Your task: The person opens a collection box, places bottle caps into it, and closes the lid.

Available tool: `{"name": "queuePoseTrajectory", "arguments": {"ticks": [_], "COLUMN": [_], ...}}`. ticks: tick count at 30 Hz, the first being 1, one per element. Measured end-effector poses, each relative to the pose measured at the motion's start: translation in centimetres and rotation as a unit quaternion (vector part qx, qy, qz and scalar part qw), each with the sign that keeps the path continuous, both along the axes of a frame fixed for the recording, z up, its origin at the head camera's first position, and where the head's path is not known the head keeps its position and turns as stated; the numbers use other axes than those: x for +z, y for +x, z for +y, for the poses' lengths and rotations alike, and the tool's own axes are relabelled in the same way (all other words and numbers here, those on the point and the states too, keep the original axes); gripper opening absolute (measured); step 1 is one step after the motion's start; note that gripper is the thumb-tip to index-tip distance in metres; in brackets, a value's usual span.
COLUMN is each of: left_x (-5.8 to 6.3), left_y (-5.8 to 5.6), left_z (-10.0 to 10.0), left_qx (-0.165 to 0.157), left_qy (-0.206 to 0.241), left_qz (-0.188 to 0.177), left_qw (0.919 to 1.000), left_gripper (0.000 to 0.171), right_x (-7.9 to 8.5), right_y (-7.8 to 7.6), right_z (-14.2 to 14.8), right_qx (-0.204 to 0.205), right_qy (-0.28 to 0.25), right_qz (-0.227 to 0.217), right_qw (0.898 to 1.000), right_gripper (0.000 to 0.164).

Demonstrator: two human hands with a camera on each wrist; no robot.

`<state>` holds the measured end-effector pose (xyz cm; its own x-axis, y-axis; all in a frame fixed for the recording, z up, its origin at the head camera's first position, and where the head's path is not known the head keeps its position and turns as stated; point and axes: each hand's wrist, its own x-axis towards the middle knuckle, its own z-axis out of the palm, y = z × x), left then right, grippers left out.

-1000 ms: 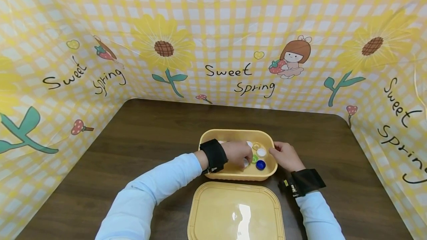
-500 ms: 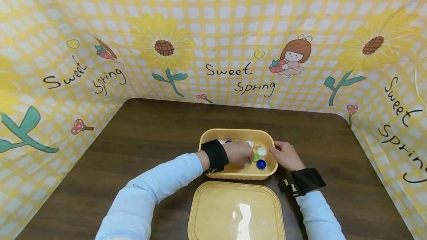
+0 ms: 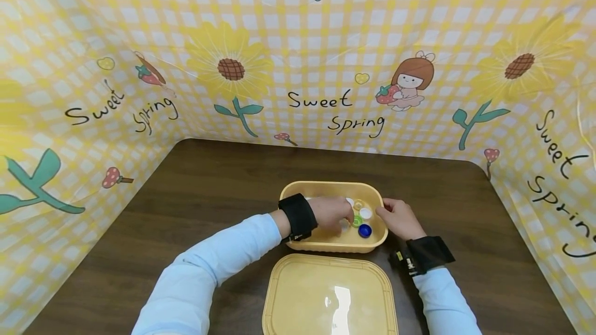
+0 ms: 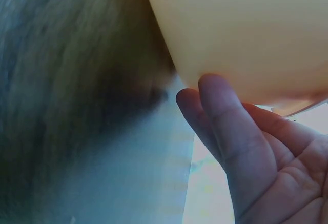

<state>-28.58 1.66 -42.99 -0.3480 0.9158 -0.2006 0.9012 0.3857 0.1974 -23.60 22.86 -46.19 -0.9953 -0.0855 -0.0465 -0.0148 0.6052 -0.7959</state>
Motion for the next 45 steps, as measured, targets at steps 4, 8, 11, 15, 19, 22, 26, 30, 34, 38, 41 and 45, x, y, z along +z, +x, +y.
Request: {"name": "queuePoseTrajectory", "arguments": {"ticks": [4, 8, 11, 15, 19, 22, 26, 30, 34, 38, 41, 45], "left_x": [1.2, 2.6, 3.6, 4.5, 5.4, 5.8, 5.8, 5.3, 4.3, 3.0, 1.8, 0.7], "left_y": [0.1, 0.1, 0.1, 0.1, 0.2, 0.1, -0.1, -0.2, 0.1, 0.5, 0.7, 1.1], "left_z": [-0.2, -0.6, -1.1, -2.4, -4.2, -5.9, -8.3, -10.5, -12.2, -13.7, -14.5, -15.0], "left_qx": [0.023, 0.049, 0.06, 0.081, 0.127, 0.168, 0.228, 0.289, 0.322, 0.34, 0.352, 0.363], "left_qy": [0.015, 0.028, 0.045, 0.071, 0.09, 0.11, 0.136, 0.155, 0.169, 0.191, 0.212, 0.241], "left_qz": [-0.007, -0.003, 0.0, 0.007, 0.023, 0.03, 0.023, 0.005, -0.007, -0.004, -0.016, -0.048], "left_qw": [0.9996, 0.9984, 0.9972, 0.9941, 0.9876, 0.9793, 0.964, 0.9448, 0.9315, 0.9208, 0.9114, 0.8987], "left_gripper": [0.027, 0.035, 0.035, 0.035, 0.035, 0.033, 0.032, 0.031, 0.031, 0.031, 0.032, 0.04], "right_x": [0.0, 0.0, 0.1, 0.3, 0.4, 0.3, 0.1, 0.0, -0.1, -0.1, -0.1, -0.1], "right_y": [0.0, 0.1, 0.2, 0.3, 0.3, 0.3, 0.2, 0.2, 0.2, 0.2, 0.2, 0.1], "right_z": [0.0, 0.0, -0.1, -0.2, -0.3, -0.3, -0.3, -0.3, -0.3, -0.4, -0.3, -0.3], "right_qx": [-0.002, -0.001, -0.001, -0.001, -0.001, 0.0, 0.0, -0.005, -0.005, -0.005, -0.006, -0.004], "right_qy": [0.0, -0.001, -0.003, 0.0, 0.002, 0.003, 0.004, 0.009, 0.014, 0.015, 0.015, 0.017], "right_qz": [-0.003, -0.004, -0.006, -0.007, -0.004, -0.004, -0.006, -0.008, -0.011, -0.01, -0.008, -0.004], "right_qw": [1.0, 1.0, 1.0, 1.0, 1.0, 1.0, 1.0, 1.0, 1.0, 1.0, 1.0, 1.0], "right_gripper": [0.032, 0.032, 0.033, 0.034, 0.034, 0.034, 0.037, 0.039, 0.039, 0.037, 0.035, 0.035]}}
